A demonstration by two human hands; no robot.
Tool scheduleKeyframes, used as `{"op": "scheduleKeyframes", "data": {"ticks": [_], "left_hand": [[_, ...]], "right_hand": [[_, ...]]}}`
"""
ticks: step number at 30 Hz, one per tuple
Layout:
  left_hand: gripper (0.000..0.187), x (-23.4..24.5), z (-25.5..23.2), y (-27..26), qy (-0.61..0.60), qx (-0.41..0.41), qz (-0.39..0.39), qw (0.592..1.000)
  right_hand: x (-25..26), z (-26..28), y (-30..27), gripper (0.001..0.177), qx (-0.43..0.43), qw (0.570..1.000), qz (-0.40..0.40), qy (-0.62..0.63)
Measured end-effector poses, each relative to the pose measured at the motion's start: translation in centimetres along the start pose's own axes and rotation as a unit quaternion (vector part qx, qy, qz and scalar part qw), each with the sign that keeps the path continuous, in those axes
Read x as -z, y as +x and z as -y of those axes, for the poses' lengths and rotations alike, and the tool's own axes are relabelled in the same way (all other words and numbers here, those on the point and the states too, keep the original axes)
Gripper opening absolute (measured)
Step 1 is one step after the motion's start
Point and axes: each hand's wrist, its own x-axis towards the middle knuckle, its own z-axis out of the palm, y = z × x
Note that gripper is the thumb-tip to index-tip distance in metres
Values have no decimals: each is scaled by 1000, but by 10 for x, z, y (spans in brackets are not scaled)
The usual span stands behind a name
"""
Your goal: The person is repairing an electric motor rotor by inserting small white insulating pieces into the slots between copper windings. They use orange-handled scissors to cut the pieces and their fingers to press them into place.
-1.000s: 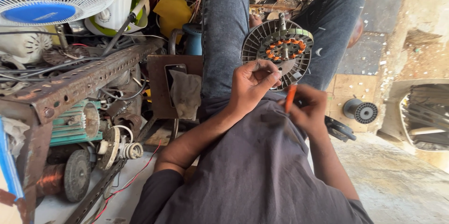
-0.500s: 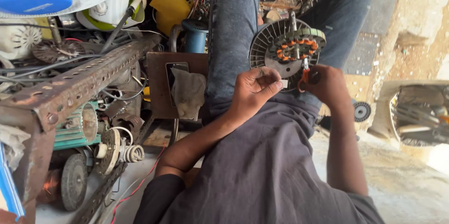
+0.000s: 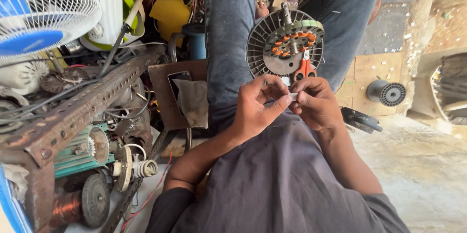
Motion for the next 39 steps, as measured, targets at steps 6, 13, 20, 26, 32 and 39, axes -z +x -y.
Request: {"op": "scheduleKeyframes", "data": {"ticks": [6, 13, 20, 26, 32, 39], "left_hand": [[17, -12, -9, 8, 112, -48, -16, 992], [15, -12, -24, 12, 154, -68, -4, 986], [18, -8, -5, 16, 34, -37, -15, 999], [12, -9, 11, 7, -45, -35, -29, 998], [19, -9, -10, 13, 144, -136, -13, 980], [20, -7, -26, 12, 242, -64, 28, 968]], "right_hand": [[-7, 12, 0, 16, 36, 999, 0, -36], [-28, 23, 2, 18, 42, 992, 16, -115], [-33, 19, 6, 19, 103, 976, -36, -189], [-34, 14, 8, 14, 207, 932, 5, -296], [-48, 26, 7, 8, 209, 907, 0, -364], [-65, 46, 2, 19, 257, 832, 16, -492]]}}
